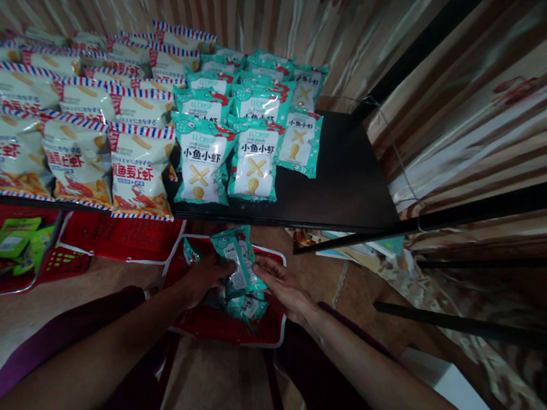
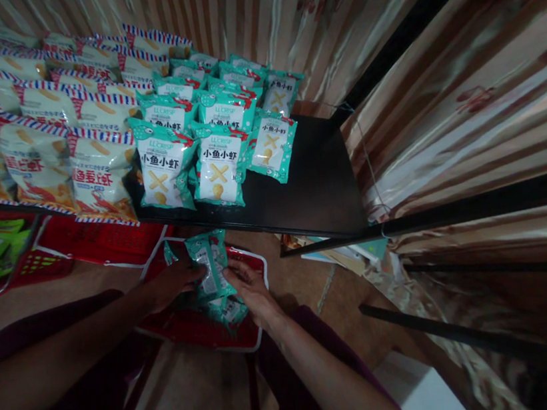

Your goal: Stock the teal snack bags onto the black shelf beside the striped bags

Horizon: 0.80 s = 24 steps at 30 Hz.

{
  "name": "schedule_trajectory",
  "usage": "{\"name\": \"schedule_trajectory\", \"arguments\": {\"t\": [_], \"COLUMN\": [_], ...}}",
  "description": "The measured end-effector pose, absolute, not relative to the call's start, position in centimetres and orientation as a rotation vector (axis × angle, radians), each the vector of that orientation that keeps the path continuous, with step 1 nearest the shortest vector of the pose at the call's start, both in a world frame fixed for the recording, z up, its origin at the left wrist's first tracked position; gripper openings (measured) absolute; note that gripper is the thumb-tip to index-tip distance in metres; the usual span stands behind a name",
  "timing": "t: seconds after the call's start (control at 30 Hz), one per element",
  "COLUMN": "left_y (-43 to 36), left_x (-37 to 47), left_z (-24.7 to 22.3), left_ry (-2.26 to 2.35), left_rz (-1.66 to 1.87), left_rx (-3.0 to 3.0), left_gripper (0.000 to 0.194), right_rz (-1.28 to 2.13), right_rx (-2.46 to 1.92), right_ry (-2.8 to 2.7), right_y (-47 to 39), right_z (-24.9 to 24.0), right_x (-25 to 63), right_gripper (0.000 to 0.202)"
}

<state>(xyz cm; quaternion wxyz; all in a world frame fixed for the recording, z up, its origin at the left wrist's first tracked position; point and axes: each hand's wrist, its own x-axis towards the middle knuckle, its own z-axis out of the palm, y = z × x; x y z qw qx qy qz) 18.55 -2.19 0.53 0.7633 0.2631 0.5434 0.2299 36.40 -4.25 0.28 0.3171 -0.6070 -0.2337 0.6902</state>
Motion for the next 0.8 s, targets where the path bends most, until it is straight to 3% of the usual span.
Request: {"name": "schedule_trajectory", "arguments": {"t": [0.8], "left_y": [-2.36], "left_x": [18.59], "left_z": [0.67], "left_ry": [1.045], "left_rz": [0.461], "left_rx": [0.559], "left_gripper": [0.055], "right_rz": [1.736], "right_rx": [-1.528], "right_ry": [-0.693], "right_y": [-4.02], "right_z": [-0.53], "right_x": [36.52], "right_gripper": [0.044]}}
